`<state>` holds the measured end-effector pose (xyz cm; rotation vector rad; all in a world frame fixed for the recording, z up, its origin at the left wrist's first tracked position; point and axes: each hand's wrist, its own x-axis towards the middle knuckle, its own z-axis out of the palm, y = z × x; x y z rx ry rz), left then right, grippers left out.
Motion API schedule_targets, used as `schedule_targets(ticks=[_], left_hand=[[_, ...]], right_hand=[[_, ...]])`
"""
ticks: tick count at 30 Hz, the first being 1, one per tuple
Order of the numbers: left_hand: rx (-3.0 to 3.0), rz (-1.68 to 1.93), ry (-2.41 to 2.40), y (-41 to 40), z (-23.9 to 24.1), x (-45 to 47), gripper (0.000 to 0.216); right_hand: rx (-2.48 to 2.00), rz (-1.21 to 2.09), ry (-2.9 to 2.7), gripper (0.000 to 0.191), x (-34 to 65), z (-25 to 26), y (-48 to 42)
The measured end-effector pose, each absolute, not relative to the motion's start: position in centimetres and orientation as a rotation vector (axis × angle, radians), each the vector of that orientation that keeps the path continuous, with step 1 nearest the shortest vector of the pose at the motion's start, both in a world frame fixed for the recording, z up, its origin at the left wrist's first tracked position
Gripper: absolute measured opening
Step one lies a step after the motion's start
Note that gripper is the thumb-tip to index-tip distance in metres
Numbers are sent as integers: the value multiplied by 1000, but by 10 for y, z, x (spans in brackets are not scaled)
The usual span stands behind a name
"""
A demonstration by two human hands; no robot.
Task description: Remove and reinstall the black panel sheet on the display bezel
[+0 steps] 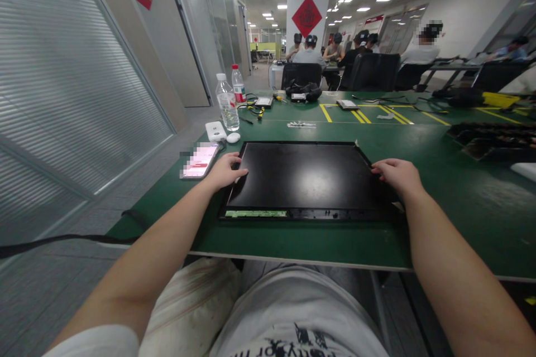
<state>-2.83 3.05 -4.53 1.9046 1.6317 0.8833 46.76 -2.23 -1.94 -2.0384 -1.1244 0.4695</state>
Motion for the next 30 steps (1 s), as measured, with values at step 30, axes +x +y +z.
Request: schedule_targets(ticks=[30], left_hand=[[2103, 610, 1625, 11, -19, -28, 81]], right_hand=[[-2059, 412, -1143, 13, 464, -16, -25]])
